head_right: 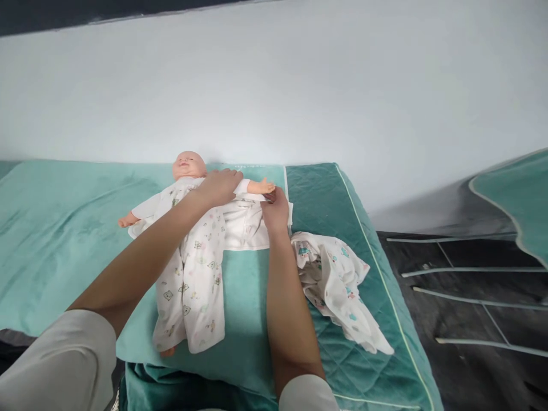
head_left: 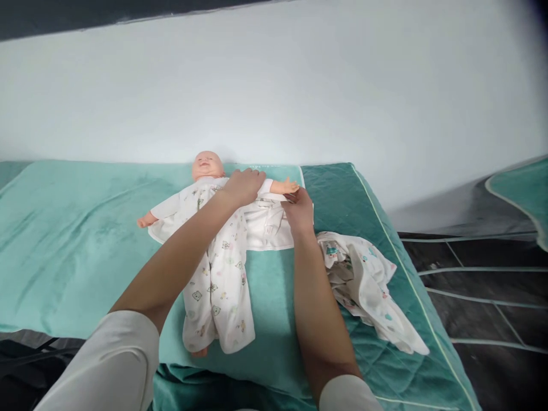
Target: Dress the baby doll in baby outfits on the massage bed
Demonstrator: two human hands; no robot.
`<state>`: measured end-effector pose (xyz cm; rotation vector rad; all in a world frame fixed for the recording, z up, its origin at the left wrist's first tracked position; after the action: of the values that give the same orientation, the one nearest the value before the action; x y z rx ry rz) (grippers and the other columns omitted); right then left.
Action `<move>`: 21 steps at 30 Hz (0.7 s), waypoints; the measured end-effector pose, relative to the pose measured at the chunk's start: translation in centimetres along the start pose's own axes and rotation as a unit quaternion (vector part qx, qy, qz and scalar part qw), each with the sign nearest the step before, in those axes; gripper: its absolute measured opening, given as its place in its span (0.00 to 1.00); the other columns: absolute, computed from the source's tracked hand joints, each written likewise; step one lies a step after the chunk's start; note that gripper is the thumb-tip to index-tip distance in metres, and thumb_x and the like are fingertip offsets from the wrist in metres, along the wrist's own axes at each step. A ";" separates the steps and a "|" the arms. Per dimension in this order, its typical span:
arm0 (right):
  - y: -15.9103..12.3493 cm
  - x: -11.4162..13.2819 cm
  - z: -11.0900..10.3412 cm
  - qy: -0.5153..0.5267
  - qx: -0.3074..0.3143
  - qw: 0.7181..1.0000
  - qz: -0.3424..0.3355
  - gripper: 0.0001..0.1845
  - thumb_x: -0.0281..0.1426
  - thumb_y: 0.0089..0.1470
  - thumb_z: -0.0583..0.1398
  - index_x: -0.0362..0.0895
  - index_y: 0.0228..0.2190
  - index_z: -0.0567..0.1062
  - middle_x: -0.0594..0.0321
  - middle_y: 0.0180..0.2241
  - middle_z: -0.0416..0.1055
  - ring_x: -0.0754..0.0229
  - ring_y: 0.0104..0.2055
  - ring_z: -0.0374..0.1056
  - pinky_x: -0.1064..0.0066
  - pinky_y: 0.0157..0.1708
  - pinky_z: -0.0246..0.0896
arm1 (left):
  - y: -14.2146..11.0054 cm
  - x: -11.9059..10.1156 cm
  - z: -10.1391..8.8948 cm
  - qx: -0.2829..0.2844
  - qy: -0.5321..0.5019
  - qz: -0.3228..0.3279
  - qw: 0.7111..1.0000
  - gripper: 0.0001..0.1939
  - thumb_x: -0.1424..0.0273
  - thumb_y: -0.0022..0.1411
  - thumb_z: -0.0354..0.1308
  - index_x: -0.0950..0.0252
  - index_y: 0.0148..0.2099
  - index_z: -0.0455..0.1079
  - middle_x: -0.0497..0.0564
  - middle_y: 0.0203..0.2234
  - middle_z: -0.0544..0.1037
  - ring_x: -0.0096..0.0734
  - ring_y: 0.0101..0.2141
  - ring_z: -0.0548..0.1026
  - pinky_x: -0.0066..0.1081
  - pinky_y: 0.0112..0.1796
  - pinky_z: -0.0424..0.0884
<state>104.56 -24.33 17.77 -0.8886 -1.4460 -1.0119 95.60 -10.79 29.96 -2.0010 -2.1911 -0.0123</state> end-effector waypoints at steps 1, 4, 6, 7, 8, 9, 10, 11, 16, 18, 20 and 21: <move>0.0 -0.1 -0.1 -0.017 -0.001 1.000 -0.015 0.31 0.30 0.38 0.56 0.46 0.49 0.70 0.56 0.52 0.75 0.52 0.53 0.72 0.58 0.54 0.69 | 0.3 -0.5 0.4 -0.001 -0.003 -0.003 1.000 0.18 0.76 0.67 0.54 0.69 0.58 0.65 0.62 0.53 0.76 0.47 0.54 0.74 0.41 0.49 0.69; -0.1 0.2 -0.6 -0.092 -0.031 0.991 -0.087 0.42 0.28 0.37 0.53 0.47 0.58 0.65 0.53 0.61 0.67 0.52 0.62 0.66 0.55 0.59 0.67 | 0.6 -1.5 0.7 0.007 -0.022 -0.007 1.000 0.18 0.72 0.69 0.55 0.69 0.59 0.66 0.63 0.55 0.75 0.49 0.55 0.73 0.43 0.52 0.69; -0.6 0.9 -0.6 -0.156 -0.053 0.976 -0.144 0.45 0.27 0.38 0.52 0.43 0.62 0.62 0.48 0.64 0.62 0.50 0.65 0.63 0.52 0.63 0.63 | -0.4 -1.6 0.4 0.013 -0.057 -0.003 0.998 0.19 0.66 0.70 0.56 0.69 0.59 0.67 0.63 0.57 0.74 0.51 0.57 0.72 0.45 0.53 0.69; -0.9 1.4 -0.5 -0.190 -0.060 0.965 -0.168 0.45 0.27 0.39 0.52 0.41 0.63 0.61 0.46 0.63 0.62 0.49 0.65 0.62 0.51 0.64 0.61 | -1.4 -1.3 0.2 0.007 -0.084 -0.004 0.996 0.19 0.64 0.70 0.56 0.68 0.59 0.68 0.62 0.57 0.74 0.51 0.57 0.72 0.45 0.53 0.70; -1.3 1.9 -0.1 -0.223 -0.060 0.955 -0.187 0.44 0.26 0.41 0.52 0.39 0.63 0.62 0.44 0.63 0.62 0.48 0.66 0.61 0.49 0.65 0.60 | -2.7 -0.6 0.0 -0.011 -0.117 -0.012 0.993 0.19 0.63 0.70 0.55 0.66 0.58 0.69 0.61 0.57 0.75 0.50 0.57 0.73 0.45 0.54 0.70; -1.7 2.4 0.4 -0.256 -0.053 0.944 -0.202 0.43 0.26 0.42 0.52 0.38 0.63 0.63 0.43 0.63 0.63 0.48 0.67 0.60 0.48 0.66 0.58 | -4.2 0.3 0.0 -0.044 -0.156 -0.027 0.986 0.18 0.62 0.71 0.54 0.64 0.58 0.70 0.59 0.56 0.76 0.48 0.56 0.73 0.44 0.55 0.70; -2.2 2.9 1.1 -0.289 -0.040 0.933 -0.213 0.42 0.25 0.43 0.52 0.39 0.63 0.64 0.44 0.63 0.63 0.48 0.68 0.59 0.47 0.68 0.55 | -6.1 1.6 0.1 -0.093 -0.201 -0.048 0.974 0.16 0.63 0.72 0.53 0.62 0.57 0.71 0.57 0.55 0.77 0.46 0.56 0.74 0.44 0.56 0.69; -2.8 3.3 1.9 -0.321 -0.024 0.921 -0.219 0.41 0.25 0.45 0.51 0.40 0.63 0.64 0.46 0.65 0.63 0.47 0.70 0.57 0.44 0.70 0.51 | -8.1 3.1 0.5 -0.153 -0.250 -0.075 0.953 0.16 0.63 0.72 0.52 0.60 0.57 0.72 0.55 0.55 0.77 0.44 0.56 0.74 0.43 0.58 0.69; -5.1 4.6 4.8 -0.413 -0.011 0.888 -0.201 0.30 0.26 0.54 0.51 0.45 0.58 0.71 0.54 0.65 0.67 0.43 0.74 0.51 0.28 0.70 0.21 | -16.4 9.9 6.4 -0.361 -0.479 -0.200 0.775 0.18 0.58 0.72 0.51 0.57 0.58 0.71 0.54 0.59 0.75 0.40 0.61 0.71 0.44 0.64 0.66; -5.5 4.6 5.7 -0.410 -0.002 0.889 -0.204 0.26 0.30 0.57 0.53 0.45 0.57 0.72 0.52 0.66 0.65 0.41 0.73 0.51 0.28 0.70 0.23 | -17.0 10.9 8.3 -0.360 -0.517 -0.216 0.746 0.18 0.57 0.71 0.52 0.57 0.56 0.71 0.54 0.59 0.74 0.40 0.61 0.71 0.44 0.65 0.65; -5.9 4.7 6.6 -0.377 0.032 0.899 -0.221 0.24 0.35 0.60 0.55 0.45 0.56 0.72 0.51 0.67 0.64 0.42 0.74 0.51 0.31 0.71 0.28 | -16.7 11.0 9.0 -0.353 -0.536 -0.214 0.736 0.16 0.57 0.70 0.54 0.57 0.54 0.71 0.54 0.59 0.73 0.38 0.62 0.69 0.43 0.66 0.63; -6.0 4.7 7.0 -0.349 0.058 0.907 -0.227 0.24 0.38 0.62 0.55 0.45 0.56 0.73 0.53 0.67 0.64 0.43 0.74 0.51 0.33 0.72 0.30 | -16.4 11.0 9.1 -0.349 -0.546 -0.210 0.732 0.15 0.58 0.70 0.55 0.58 0.54 0.71 0.54 0.60 0.72 0.38 0.63 0.69 0.42 0.66 0.63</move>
<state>95.97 -19.92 21.53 -0.8875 -2.3805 -0.9630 77.37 -0.38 24.24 -1.9715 -3.8625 0.4757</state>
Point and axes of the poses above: each hand's wrist, its own y-axis towards the middle knuckle, its own z-axis out of the palm, x = y × z, the point moved 5 cm from there along y, towards the middle knuckle
